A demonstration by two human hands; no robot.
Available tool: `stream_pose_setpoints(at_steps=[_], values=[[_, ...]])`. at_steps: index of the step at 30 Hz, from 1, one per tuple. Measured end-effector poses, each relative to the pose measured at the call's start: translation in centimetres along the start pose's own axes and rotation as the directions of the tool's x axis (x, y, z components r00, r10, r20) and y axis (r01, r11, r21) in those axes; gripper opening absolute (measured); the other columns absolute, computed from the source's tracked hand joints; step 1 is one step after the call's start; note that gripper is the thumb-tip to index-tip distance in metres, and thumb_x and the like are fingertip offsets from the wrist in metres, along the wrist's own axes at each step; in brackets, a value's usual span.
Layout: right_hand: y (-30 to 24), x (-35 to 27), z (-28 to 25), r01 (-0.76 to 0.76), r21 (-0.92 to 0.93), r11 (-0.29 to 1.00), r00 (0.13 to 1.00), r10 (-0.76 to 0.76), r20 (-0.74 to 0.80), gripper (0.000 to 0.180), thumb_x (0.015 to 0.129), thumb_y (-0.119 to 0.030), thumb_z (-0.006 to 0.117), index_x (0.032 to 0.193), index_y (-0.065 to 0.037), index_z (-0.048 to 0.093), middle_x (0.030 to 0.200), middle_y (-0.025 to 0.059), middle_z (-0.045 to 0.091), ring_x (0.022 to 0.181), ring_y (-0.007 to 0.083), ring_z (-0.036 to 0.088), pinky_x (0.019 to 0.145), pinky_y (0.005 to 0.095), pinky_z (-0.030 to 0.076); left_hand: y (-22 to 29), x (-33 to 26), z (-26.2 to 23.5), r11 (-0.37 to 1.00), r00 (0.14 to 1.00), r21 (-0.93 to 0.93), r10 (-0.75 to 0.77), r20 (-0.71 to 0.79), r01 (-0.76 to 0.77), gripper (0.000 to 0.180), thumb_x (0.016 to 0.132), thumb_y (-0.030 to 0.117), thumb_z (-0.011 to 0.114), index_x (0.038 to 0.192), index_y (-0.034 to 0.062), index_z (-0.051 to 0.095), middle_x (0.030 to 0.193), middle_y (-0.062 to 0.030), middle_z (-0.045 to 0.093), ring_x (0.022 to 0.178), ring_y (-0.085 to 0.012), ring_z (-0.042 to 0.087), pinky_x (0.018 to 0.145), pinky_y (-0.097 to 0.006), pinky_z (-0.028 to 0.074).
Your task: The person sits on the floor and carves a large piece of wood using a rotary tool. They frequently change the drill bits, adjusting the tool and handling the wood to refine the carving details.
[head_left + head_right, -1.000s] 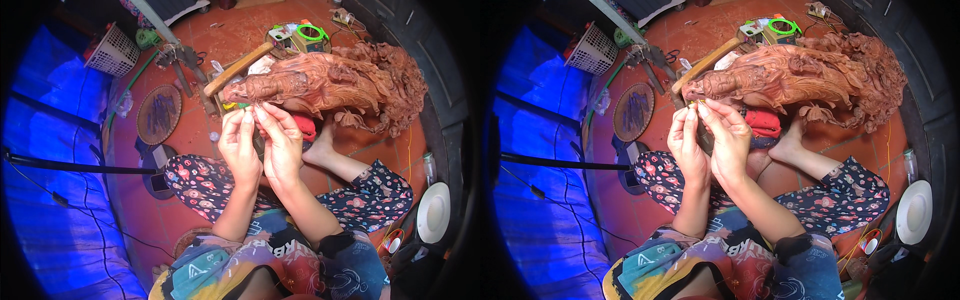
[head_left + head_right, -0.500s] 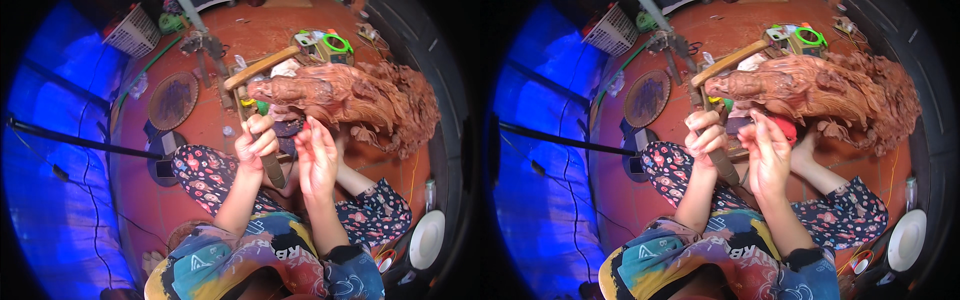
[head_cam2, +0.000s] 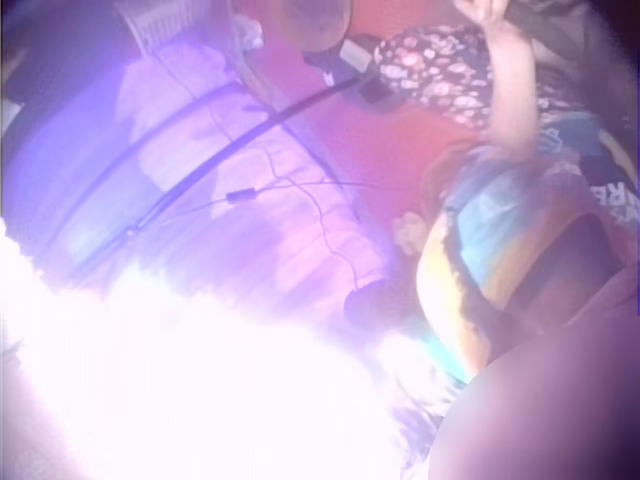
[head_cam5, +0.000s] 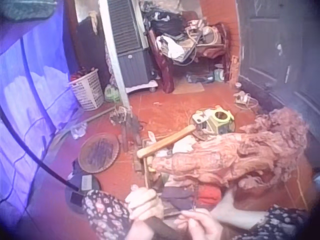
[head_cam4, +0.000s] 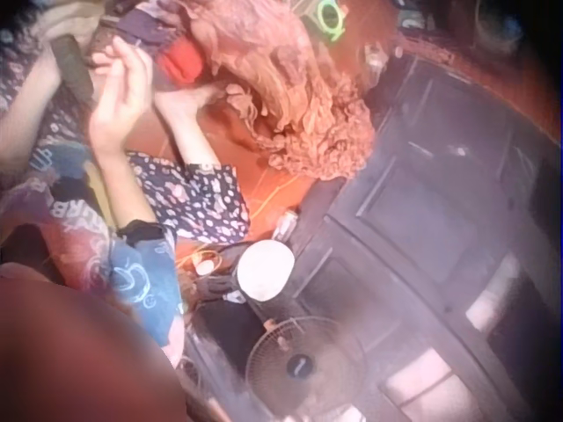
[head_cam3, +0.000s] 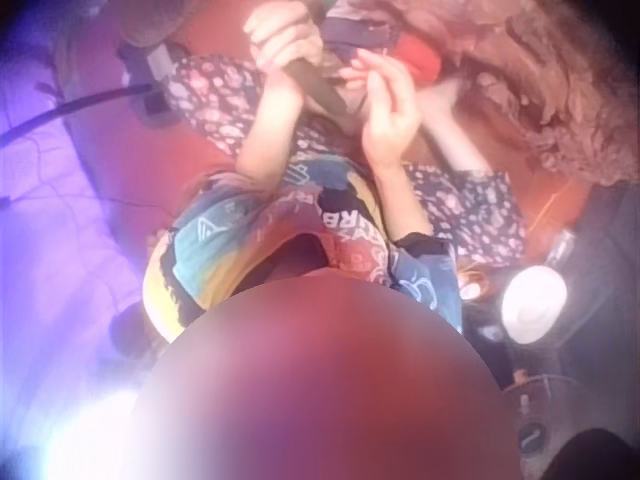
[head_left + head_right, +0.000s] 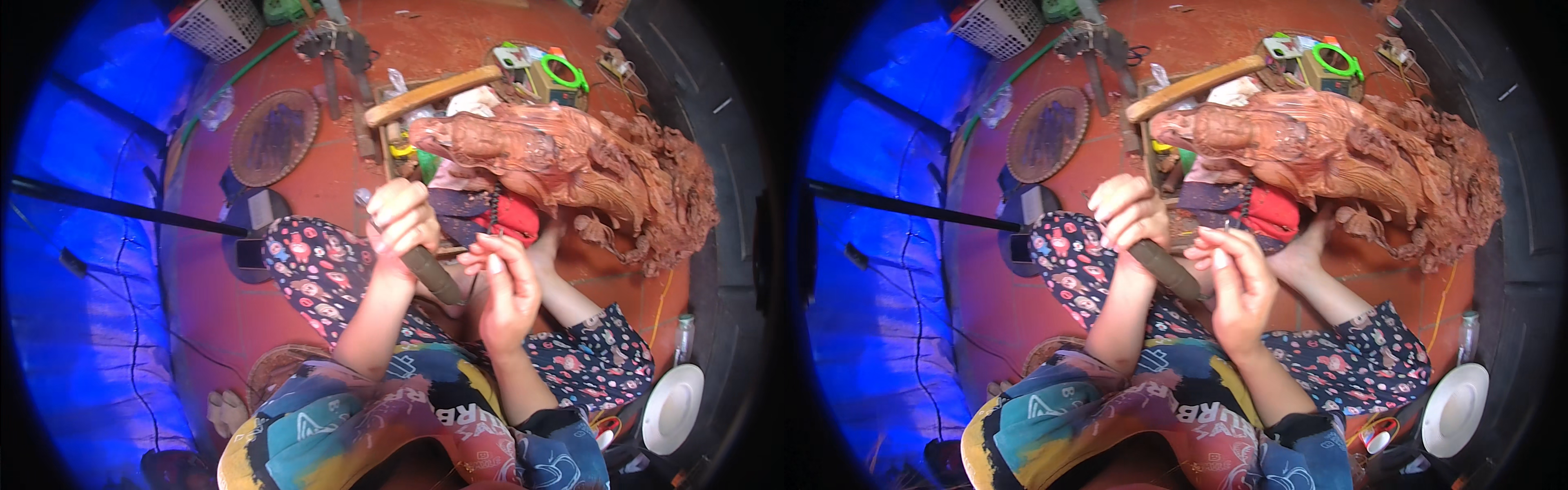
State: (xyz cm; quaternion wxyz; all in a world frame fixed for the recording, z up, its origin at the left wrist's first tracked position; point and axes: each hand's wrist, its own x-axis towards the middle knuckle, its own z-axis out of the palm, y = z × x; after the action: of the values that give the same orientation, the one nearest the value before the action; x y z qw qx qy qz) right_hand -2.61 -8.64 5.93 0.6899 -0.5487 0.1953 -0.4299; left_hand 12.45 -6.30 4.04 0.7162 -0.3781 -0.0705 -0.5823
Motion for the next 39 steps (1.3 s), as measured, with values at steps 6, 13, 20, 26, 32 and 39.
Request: stream_pose_setpoints(at_steps=[6, 13, 20, 26, 32, 39], values=[[1.7, -1.5, -0.9, 0.189, -0.487, 0.853, 0.982, -0.163, 0.094, 0.071, 0.068, -0.027, 0.082, 0.123, 0.006, 0.052, 0.109, 0.0147, 0.056, 0.098, 0.0226, 0.060, 0.087, 0.0340, 0.048, -0.8, -0.4, -1.5, 0.905, 0.942, 0.348, 0.307, -0.133, -0.246, 0.003, 0.092, 0.004, 0.046, 0.095, 0.0049, 0.045, 0.088, -0.0066, 0.045, 0.055, -0.0103, 0.045, 0.046, -0.022, 0.040], [2.2, -1.0, -2.2, 0.182, -0.622, 0.762, 0.983, -0.153, 0.100, 0.053, 0.070, -0.021, 0.081, 0.110, 0.006, 0.059, 0.102, 0.0145, 0.059, 0.092, 0.0234, 0.057, 0.083, 0.0308, 0.046, -4.0, -0.7, -2.2, 0.391, 0.733, 0.909, 0.660, -0.165, -0.148, 0.016, 0.099, 0.019, 0.043, 0.101, 0.0040, 0.049, 0.093, -0.0059, 0.049, 0.066, -0.0101, 0.049, 0.054, -0.022, 0.042], [1.8, -0.8, -3.4, 0.137, -0.642, 0.755, 0.988, -0.146, 0.038, 0.037, 0.073, -0.004, 0.072, 0.106, 0.005, 0.060, 0.098, 0.0167, 0.061, 0.087, 0.0262, 0.061, 0.080, 0.0321, 0.048, -4.8, -1.4, -2.3, 0.024, 0.700, 0.977, 0.694, -0.170, 0.213, 0.029, 0.101, 0.023, 0.037, 0.113, -0.0009, 0.049, 0.106, -0.0107, 0.056, 0.098, -0.0166, 0.056, 0.085, -0.030, 0.043], [1.9, -0.3, -3.9, 0.103, -0.586, 0.804, 0.993, -0.117, 0.013, 0.035, 0.075, -0.005, 0.071, 0.107, 0.007, 0.059, 0.098, 0.0151, 0.060, 0.089, 0.0245, 0.059, 0.082, 0.0321, 0.047, -3.4, -4.0, -2.4, -0.006, 0.823, 0.943, 0.489, -0.287, 0.333, 0.036, 0.101, 0.023, 0.037, 0.118, -0.0058, 0.049, 0.105, -0.0109, 0.059, 0.091, -0.0158, 0.058, 0.080, -0.029, 0.046], [2.0, -1.0, -4.4, -0.091, -0.272, 0.958, 0.988, 0.120, 0.092, 0.034, 0.079, -0.004, 0.067, 0.109, 0.008, 0.057, 0.101, 0.0134, 0.057, 0.090, 0.0206, 0.060, 0.079, 0.0289, 0.048, -2.6, -3.1, -2.8, -0.056, 0.745, 0.814, 0.443, -0.499, 0.579, 0.023, 0.093, 0.017, 0.056, 0.107, 0.0005, 0.063, 0.095, -0.0071, 0.065, 0.085, -0.0129, 0.061, 0.075, -0.026, 0.049], [1.8, -0.6, -5.5, -0.389, 0.143, 0.910, 0.899, 0.341, 0.273, 0.039, 0.078, -0.004, 0.066, 0.114, 0.008, 0.055, 0.108, 0.0141, 0.054, 0.080, 0.0177, 0.062, 0.061, 0.0220, 0.048, 0.5, -4.4, -3.0, 0.001, 0.797, 0.805, 0.140, -0.588, 0.594, 0.015, 0.084, 0.009, 0.064, 0.092, -0.0033, 0.067, 0.092, -0.0107, 0.063, 0.087, -0.0192, 0.061, 0.077, -0.029, 0.048]])
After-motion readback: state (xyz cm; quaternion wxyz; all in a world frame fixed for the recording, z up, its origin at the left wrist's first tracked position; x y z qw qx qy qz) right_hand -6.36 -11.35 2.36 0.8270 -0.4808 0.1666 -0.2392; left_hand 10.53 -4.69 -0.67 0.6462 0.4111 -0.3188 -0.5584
